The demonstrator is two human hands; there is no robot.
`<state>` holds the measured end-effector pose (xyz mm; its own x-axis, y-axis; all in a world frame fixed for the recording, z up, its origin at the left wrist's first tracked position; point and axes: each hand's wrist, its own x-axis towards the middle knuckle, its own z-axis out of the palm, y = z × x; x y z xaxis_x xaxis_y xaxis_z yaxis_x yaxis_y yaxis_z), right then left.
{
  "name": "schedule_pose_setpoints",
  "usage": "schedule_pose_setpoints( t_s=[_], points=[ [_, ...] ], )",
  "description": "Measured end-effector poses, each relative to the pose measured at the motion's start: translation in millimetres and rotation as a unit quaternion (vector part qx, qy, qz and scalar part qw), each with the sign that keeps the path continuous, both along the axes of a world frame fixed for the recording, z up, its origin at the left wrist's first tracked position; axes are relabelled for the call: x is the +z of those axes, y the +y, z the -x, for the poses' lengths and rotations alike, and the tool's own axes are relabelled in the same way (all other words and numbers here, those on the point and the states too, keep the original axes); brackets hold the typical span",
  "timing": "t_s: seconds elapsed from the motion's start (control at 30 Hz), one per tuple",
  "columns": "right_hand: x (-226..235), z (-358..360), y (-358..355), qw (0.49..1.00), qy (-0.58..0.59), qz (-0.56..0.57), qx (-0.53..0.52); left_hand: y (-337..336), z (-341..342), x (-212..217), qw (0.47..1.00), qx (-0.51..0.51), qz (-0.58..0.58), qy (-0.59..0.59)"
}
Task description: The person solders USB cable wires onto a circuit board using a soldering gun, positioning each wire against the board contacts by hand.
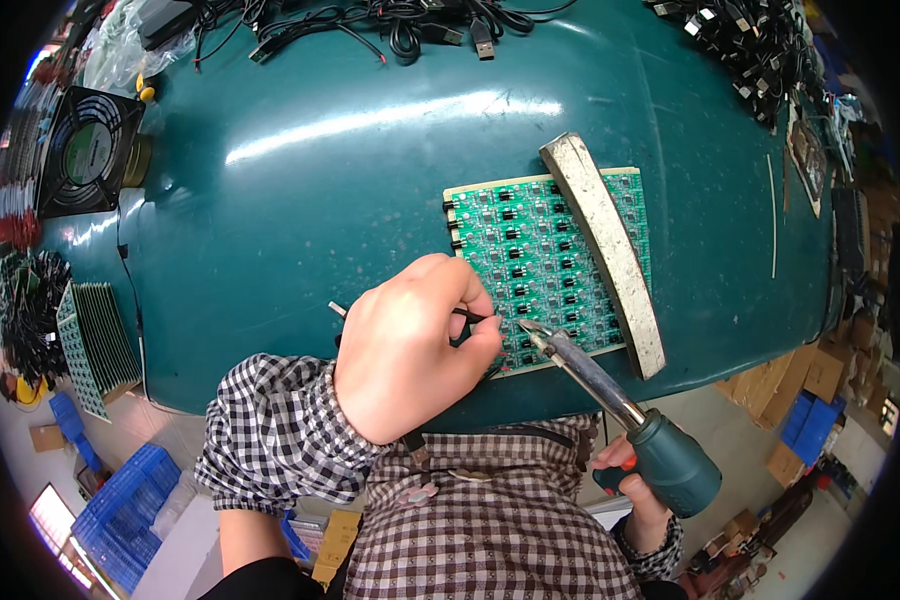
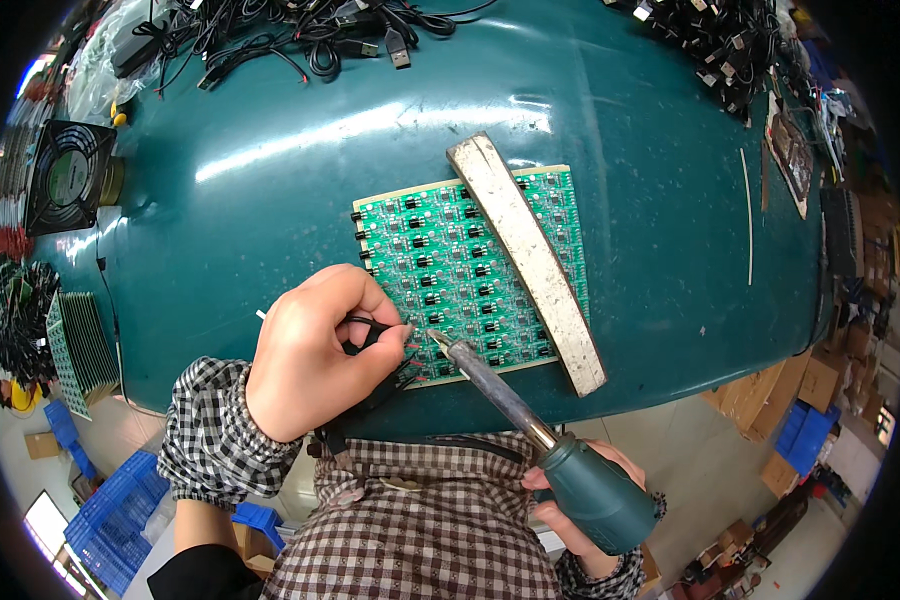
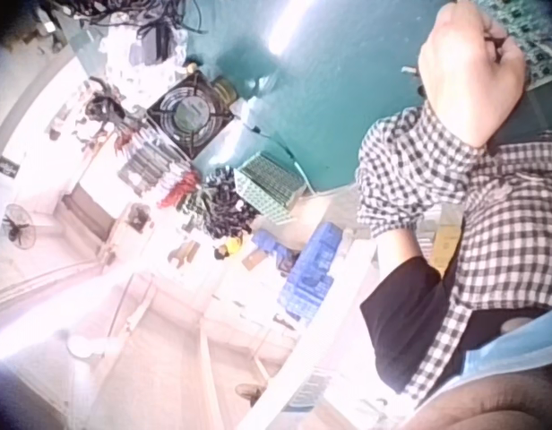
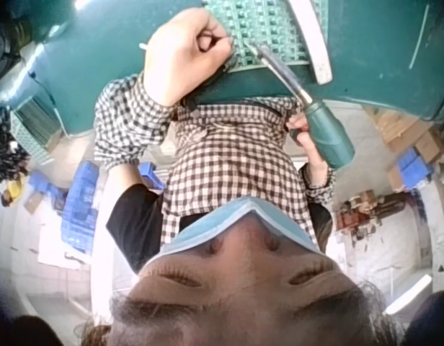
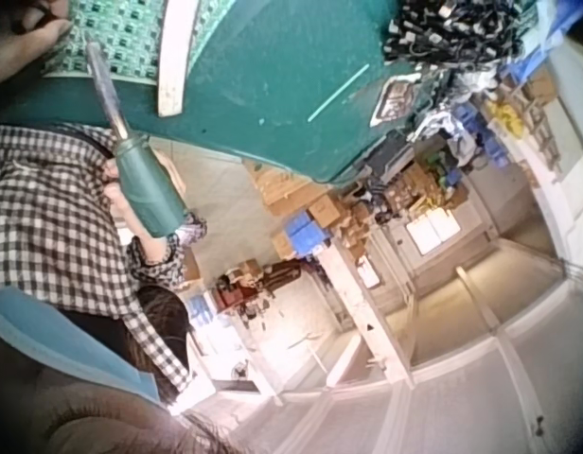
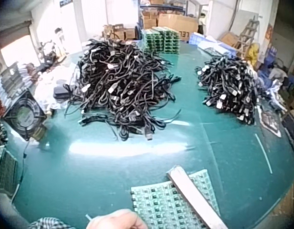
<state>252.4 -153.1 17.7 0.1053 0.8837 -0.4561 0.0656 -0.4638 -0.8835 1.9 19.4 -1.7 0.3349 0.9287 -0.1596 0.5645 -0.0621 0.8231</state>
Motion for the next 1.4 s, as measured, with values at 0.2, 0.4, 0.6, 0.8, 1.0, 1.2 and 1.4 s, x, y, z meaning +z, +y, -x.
schedule_pose_setpoints(
  t_s=[0.2,0.4,0.6,0.8,1.0,1.2,1.4],
  points=[
    [2.4,3.9,4.2,1.000,0.009,0.010,-0.005,2.3,1.5,0.8,1.000,-0.003,0.019,0.009],
    [9.9,14.9,12.9,0.998,0.014,-0.006,-0.055,4.9,2.2,3.6,0.999,-0.007,0.042,0.014],
    [7.5,10.9,11.6,1.000,-0.013,-0.023,-0.016,8.3,2.7,4.6,0.999,-0.019,0.046,0.017],
    [8.9,12.2,12.4,0.999,-0.024,-0.026,-0.009,10.0,2.4,4.9,0.998,-0.028,0.046,0.021],
    [6.8,11.4,11.2,0.999,-0.022,-0.025,-0.011,11.2,2.9,4.5,0.998,-0.030,0.053,0.019],
    [2.3,3.2,4.3,0.996,-0.073,-0.036,0.046,11.3,3.9,5.3,0.997,-0.033,0.060,0.018],
    [11.7,15.1,14.6,0.997,-0.072,-0.001,0.003,11.4,3.3,1.6,0.997,-0.036,0.062,0.014]
  ],
)
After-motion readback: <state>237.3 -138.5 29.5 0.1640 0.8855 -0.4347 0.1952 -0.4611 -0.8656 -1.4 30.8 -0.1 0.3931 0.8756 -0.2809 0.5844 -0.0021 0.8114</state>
